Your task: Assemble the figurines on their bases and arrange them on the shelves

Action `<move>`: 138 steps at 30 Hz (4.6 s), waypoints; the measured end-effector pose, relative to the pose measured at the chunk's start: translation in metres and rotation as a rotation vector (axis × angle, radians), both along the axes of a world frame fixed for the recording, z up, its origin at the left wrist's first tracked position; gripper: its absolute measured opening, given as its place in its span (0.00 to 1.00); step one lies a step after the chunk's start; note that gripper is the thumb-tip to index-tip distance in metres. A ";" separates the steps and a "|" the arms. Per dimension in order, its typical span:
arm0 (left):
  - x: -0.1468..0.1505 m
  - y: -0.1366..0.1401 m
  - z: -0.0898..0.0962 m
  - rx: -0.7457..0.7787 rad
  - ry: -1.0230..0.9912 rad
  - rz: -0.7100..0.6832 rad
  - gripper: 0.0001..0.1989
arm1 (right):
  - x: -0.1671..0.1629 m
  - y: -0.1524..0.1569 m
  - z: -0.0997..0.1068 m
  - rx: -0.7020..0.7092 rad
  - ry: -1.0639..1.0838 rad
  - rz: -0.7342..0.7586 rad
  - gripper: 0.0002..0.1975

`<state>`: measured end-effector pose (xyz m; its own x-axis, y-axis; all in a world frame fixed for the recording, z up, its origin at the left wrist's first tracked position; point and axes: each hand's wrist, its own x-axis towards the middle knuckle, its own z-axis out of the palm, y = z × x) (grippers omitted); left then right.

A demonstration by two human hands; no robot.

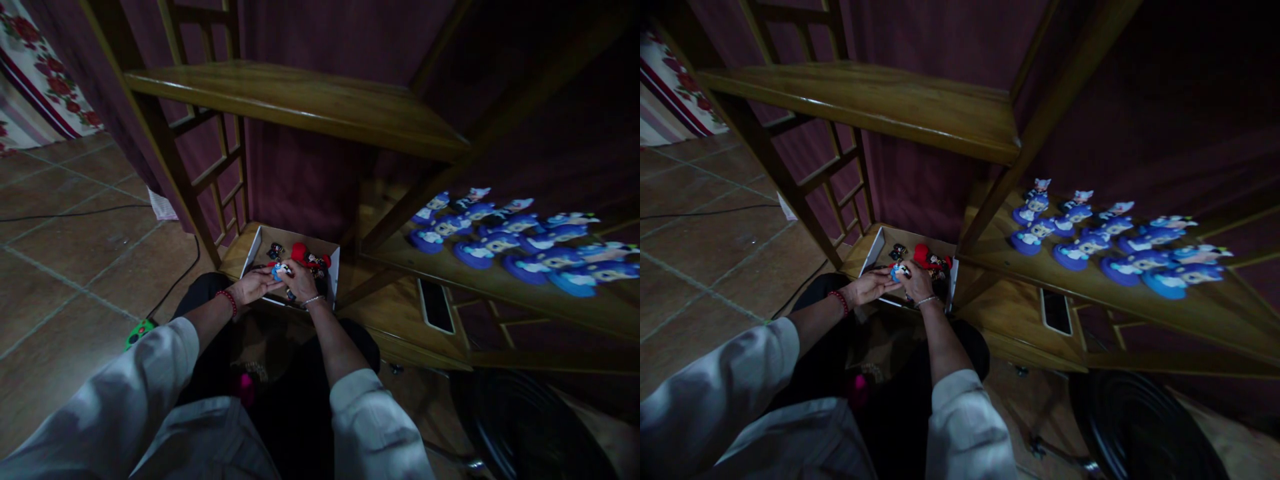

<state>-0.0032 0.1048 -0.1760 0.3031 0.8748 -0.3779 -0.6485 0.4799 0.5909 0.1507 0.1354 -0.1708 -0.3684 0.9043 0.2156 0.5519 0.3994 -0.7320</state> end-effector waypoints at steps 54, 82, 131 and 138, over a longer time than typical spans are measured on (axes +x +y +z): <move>0.013 -0.099 0.120 0.223 -0.149 0.115 0.07 | -0.011 -0.124 0.144 0.075 0.169 -0.220 0.17; -0.023 -0.142 0.155 0.440 -0.203 -0.001 0.09 | -0.034 -0.164 0.186 0.064 0.380 -0.102 0.17; 0.027 -0.155 0.152 0.238 -0.229 -0.074 0.09 | 0.013 -0.184 0.166 -0.001 0.500 -0.220 0.12; 0.040 -0.158 0.148 0.158 -0.205 -0.083 0.07 | 0.031 -0.192 0.164 -0.009 0.445 -0.222 0.12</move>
